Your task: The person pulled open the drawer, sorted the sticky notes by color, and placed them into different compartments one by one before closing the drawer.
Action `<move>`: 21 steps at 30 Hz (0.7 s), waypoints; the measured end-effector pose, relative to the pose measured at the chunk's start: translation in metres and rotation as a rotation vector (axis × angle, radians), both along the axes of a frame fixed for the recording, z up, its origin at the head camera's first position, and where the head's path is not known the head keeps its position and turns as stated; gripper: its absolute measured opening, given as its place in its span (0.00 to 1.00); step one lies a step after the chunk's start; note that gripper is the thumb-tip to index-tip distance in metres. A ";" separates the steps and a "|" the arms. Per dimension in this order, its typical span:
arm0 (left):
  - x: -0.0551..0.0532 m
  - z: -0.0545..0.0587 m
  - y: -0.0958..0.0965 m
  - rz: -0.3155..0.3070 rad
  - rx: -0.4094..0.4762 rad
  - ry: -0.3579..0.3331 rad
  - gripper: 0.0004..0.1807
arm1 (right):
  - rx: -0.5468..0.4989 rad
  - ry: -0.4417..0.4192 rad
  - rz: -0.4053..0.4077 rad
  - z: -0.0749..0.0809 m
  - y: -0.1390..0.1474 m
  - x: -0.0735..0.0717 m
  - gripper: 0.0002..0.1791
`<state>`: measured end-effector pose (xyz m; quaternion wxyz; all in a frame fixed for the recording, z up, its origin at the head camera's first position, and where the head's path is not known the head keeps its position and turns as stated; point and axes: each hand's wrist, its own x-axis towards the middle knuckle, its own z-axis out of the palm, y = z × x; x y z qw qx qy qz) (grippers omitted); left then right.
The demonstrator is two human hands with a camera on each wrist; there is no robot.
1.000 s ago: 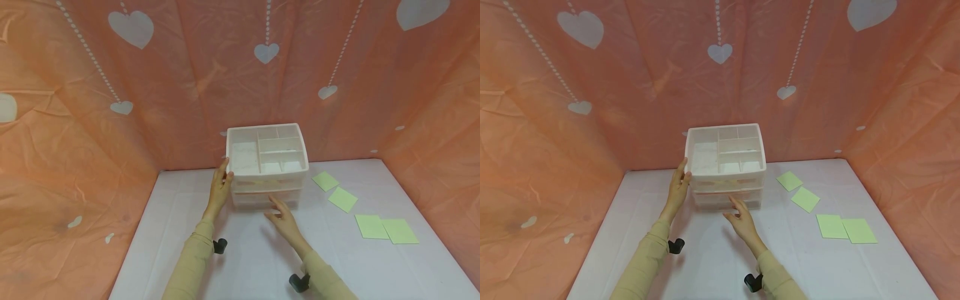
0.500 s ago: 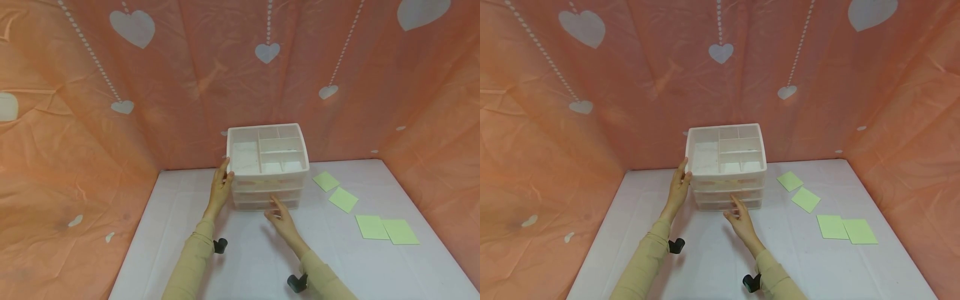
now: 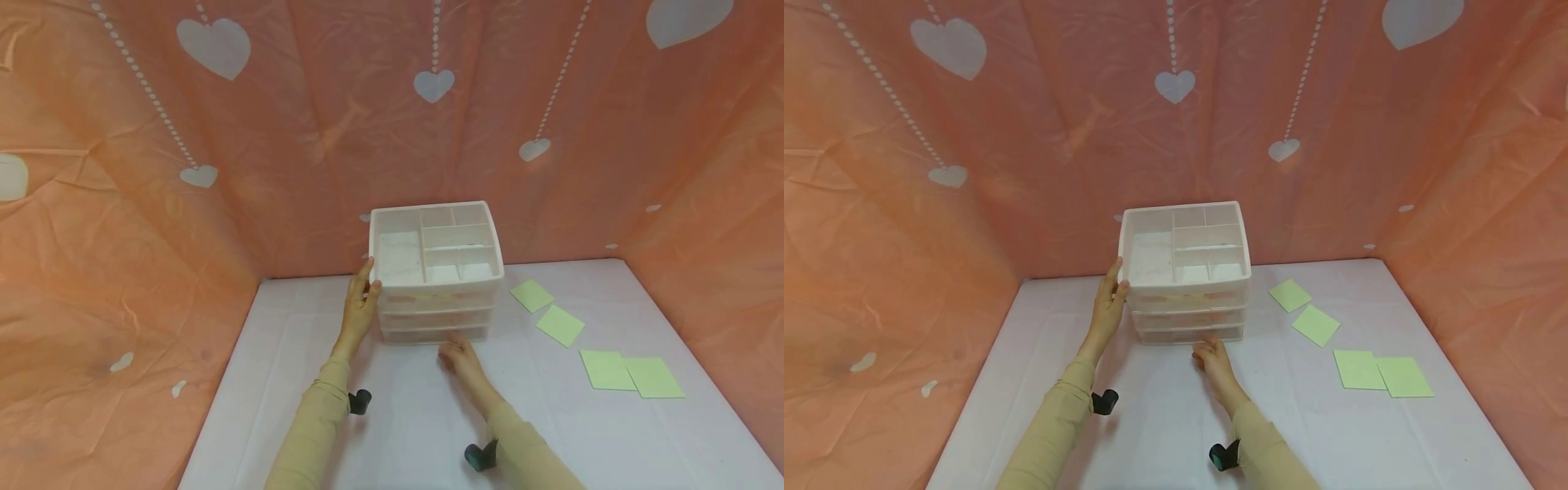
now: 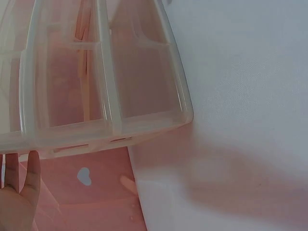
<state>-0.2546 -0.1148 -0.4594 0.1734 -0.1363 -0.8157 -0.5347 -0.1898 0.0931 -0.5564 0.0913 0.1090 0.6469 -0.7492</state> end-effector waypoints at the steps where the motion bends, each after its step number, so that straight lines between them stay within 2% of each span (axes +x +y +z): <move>1: 0.000 0.000 0.000 0.001 0.003 -0.002 0.26 | -0.023 -0.009 0.007 -0.001 0.000 -0.001 0.34; 5: 0.000 0.000 0.000 -0.005 0.020 -0.008 0.26 | -0.126 -0.045 0.025 -0.004 -0.003 -0.004 0.36; 10: 0.001 0.001 0.000 0.000 0.011 -0.011 0.26 | -0.228 -0.064 0.004 -0.005 -0.008 -0.007 0.33; 15: 0.001 0.000 0.000 -0.005 -0.005 -0.003 0.26 | -0.252 -0.075 -0.004 -0.005 -0.009 -0.006 0.32; 21: 0.001 -0.001 0.000 -0.007 -0.002 -0.006 0.26 | -0.229 -0.072 0.010 -0.005 -0.008 -0.002 0.31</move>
